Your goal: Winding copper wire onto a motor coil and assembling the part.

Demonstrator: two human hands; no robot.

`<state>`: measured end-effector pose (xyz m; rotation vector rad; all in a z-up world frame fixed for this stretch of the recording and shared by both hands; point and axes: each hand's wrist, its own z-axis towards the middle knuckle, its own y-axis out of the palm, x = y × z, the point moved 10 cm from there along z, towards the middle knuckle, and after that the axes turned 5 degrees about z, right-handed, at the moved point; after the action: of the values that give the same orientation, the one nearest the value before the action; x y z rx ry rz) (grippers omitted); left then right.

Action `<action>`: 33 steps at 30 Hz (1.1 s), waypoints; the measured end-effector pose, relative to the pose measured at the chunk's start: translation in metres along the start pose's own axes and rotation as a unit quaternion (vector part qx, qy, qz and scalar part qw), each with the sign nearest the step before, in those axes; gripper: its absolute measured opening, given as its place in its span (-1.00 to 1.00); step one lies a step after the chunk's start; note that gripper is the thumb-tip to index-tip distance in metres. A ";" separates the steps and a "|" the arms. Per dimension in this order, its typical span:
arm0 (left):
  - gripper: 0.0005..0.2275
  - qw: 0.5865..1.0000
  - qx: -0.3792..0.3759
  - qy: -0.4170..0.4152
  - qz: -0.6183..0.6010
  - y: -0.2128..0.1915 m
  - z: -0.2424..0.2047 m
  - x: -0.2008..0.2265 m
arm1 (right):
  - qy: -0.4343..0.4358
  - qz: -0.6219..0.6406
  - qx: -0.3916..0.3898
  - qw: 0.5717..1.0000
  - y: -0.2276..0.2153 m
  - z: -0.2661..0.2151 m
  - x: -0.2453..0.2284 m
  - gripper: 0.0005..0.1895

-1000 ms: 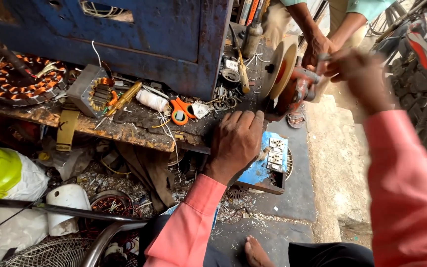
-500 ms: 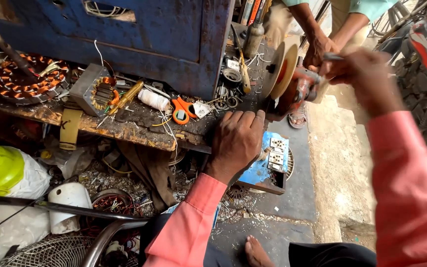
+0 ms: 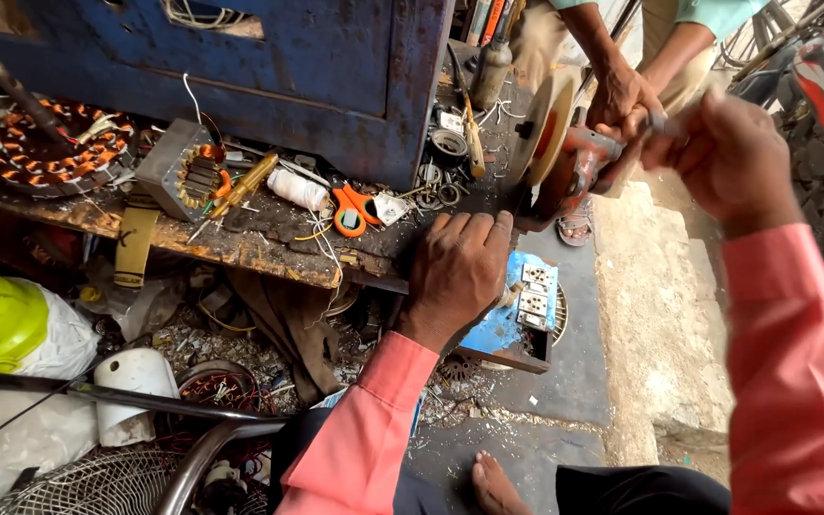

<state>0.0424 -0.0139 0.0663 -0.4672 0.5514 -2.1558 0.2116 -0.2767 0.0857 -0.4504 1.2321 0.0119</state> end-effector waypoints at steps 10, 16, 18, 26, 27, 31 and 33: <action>-0.80 1.000 0.009 0.002 -0.005 -0.004 0.001 0.002 | 0.010 -0.382 0.114 0.917 -0.006 0.019 0.036 -0.73; -0.82 1.000 -0.011 0.001 0.006 0.006 -0.002 0.000 | 0.058 -0.108 -0.255 0.959 0.051 -0.031 0.011 -0.80; -0.81 1.000 -0.004 0.002 0.002 0.003 0.000 0.001 | 0.153 -0.210 -0.287 0.922 0.068 -0.025 0.069 -0.84; -0.81 1.000 0.004 -0.008 -0.010 0.004 -0.003 -0.001 | 0.040 -0.015 0.126 0.991 -0.014 0.005 0.012 -0.73; -0.81 1.000 0.000 -0.006 -0.006 0.003 -0.003 0.000 | -0.025 0.135 -0.004 0.991 0.007 0.000 -0.003 -0.74; -0.80 1.000 -0.003 -0.002 0.000 0.004 -0.001 0.000 | 0.179 -0.216 -0.345 0.896 0.081 -0.039 0.054 -0.76; -0.80 1.000 -0.002 -0.004 0.003 0.004 -0.001 -0.001 | 0.140 -0.365 -0.199 0.899 0.059 -0.002 0.086 -0.70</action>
<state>0.0449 -0.0146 0.0634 -0.4757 0.5522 -2.1475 0.2249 -0.2437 -0.0122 -1.2917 1.2740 -0.4646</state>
